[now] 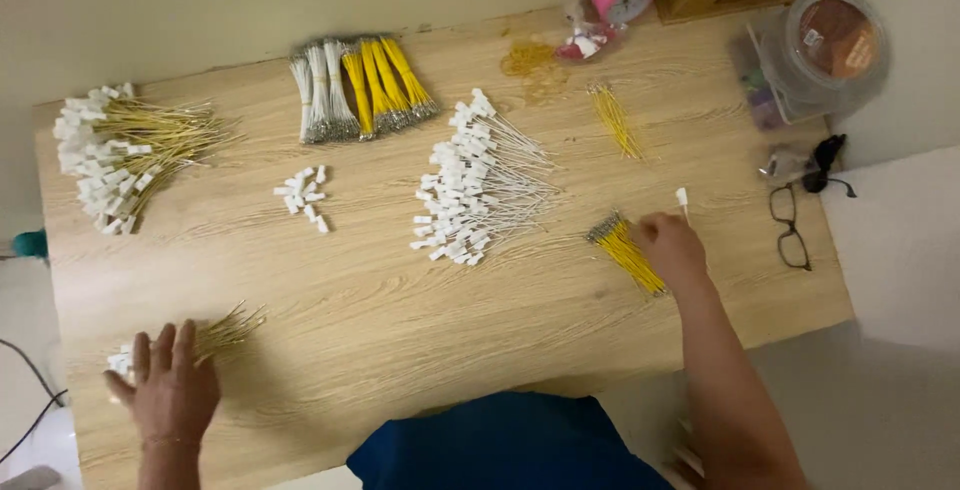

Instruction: Manually insert thin colored wires into small white plastic electrical connector housings and organize them on a desk.

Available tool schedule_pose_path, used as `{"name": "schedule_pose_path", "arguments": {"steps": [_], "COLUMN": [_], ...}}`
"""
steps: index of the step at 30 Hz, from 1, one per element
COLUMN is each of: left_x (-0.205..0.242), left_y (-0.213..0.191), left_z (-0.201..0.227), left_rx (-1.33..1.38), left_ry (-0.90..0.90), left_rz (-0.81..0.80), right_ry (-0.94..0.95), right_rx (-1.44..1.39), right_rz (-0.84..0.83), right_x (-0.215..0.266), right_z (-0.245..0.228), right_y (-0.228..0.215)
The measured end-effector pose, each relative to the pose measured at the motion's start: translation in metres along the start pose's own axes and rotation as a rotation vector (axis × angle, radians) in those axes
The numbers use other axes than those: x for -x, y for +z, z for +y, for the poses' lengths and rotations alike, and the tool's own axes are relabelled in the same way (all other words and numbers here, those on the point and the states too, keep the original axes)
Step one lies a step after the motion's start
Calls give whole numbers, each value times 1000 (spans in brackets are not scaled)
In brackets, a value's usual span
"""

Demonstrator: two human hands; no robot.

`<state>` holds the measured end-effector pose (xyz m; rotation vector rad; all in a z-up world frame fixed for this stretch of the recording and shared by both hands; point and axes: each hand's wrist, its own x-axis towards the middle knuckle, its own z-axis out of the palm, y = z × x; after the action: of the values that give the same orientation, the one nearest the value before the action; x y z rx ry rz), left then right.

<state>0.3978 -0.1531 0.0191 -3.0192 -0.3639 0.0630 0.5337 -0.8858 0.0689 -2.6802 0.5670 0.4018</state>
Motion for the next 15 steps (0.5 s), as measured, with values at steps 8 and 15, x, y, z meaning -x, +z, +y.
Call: {"name": "schedule_pose_path", "arguments": {"steps": [8, 15], "left_x": [-25, -45], "left_y": [-22, -22], "left_z": [170, 300], "left_rx": [465, 640], "left_ry": [352, 411], "left_rz": [313, 208], "right_ry": [-53, -74], "right_rx": [20, -29], "right_rz": [-186, -87], "right_x": [-11, -6], "right_z": [27, 34], "right_y": [36, 24]}}
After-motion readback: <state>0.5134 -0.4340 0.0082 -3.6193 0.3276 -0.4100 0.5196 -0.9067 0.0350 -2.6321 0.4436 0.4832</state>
